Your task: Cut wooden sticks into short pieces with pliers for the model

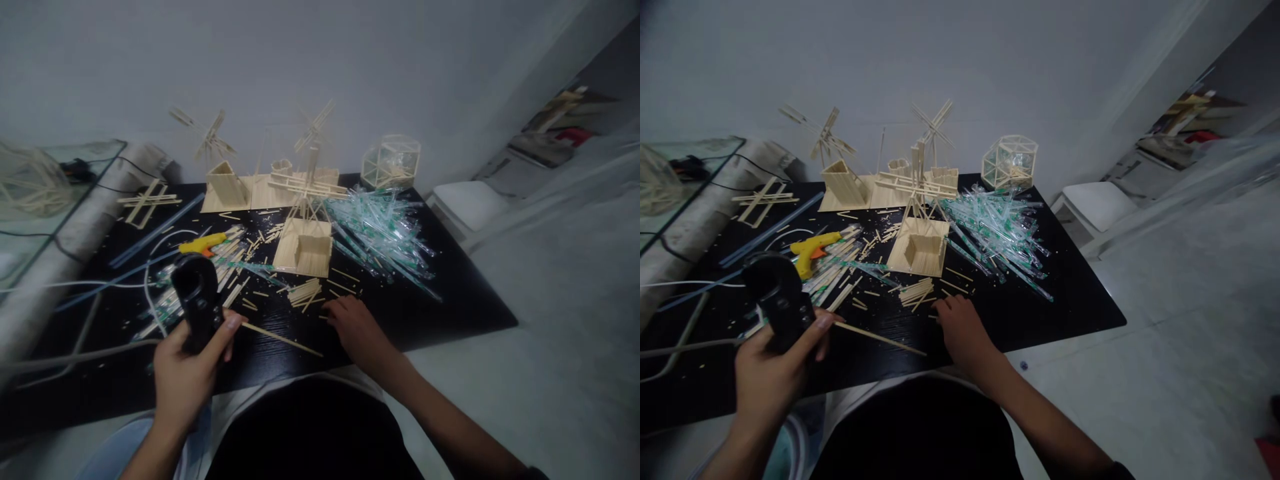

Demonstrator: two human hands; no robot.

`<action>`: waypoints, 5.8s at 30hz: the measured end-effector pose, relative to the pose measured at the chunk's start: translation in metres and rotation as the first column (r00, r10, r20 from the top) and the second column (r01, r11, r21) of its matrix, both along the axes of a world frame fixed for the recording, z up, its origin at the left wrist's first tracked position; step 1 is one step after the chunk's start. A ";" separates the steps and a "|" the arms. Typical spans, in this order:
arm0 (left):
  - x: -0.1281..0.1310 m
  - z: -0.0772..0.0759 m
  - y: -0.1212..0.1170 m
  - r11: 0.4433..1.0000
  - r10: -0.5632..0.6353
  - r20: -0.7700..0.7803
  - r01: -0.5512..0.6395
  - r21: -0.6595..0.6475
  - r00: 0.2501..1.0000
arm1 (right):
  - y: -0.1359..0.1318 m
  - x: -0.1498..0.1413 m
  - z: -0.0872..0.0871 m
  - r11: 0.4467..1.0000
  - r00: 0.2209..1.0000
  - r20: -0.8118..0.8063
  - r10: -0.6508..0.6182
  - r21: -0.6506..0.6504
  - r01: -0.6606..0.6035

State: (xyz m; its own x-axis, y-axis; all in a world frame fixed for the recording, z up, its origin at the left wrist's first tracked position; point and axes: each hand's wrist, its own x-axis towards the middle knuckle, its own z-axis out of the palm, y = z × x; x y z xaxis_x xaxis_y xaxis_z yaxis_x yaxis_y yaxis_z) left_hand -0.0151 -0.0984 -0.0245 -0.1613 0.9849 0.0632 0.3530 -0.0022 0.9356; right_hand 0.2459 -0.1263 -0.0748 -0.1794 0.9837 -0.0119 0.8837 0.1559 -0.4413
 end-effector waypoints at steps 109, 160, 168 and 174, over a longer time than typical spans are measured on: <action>0.004 -0.013 0.019 0.832 -0.313 -0.928 0.529 -0.167 0.201 | 0.026 -0.002 -0.041 0.981 0.774 -0.628 0.080 0.189 0.051; 0.038 -0.007 0.009 0.816 -0.372 -0.925 0.447 -0.367 -0.079 | 0.026 0.000 -0.044 0.969 0.864 -0.496 0.084 0.244 0.045; 0.027 -0.013 0.016 0.821 -0.406 -0.913 0.451 -0.349 0.033 | 0.022 0.003 -0.037 0.979 0.857 -0.509 0.086 0.203 0.022; -0.001 -0.027 0.019 0.881 -0.289 -0.914 0.453 -0.138 0.283 | 0.013 0.014 -0.016 0.974 0.877 -0.480 0.002 0.202 0.108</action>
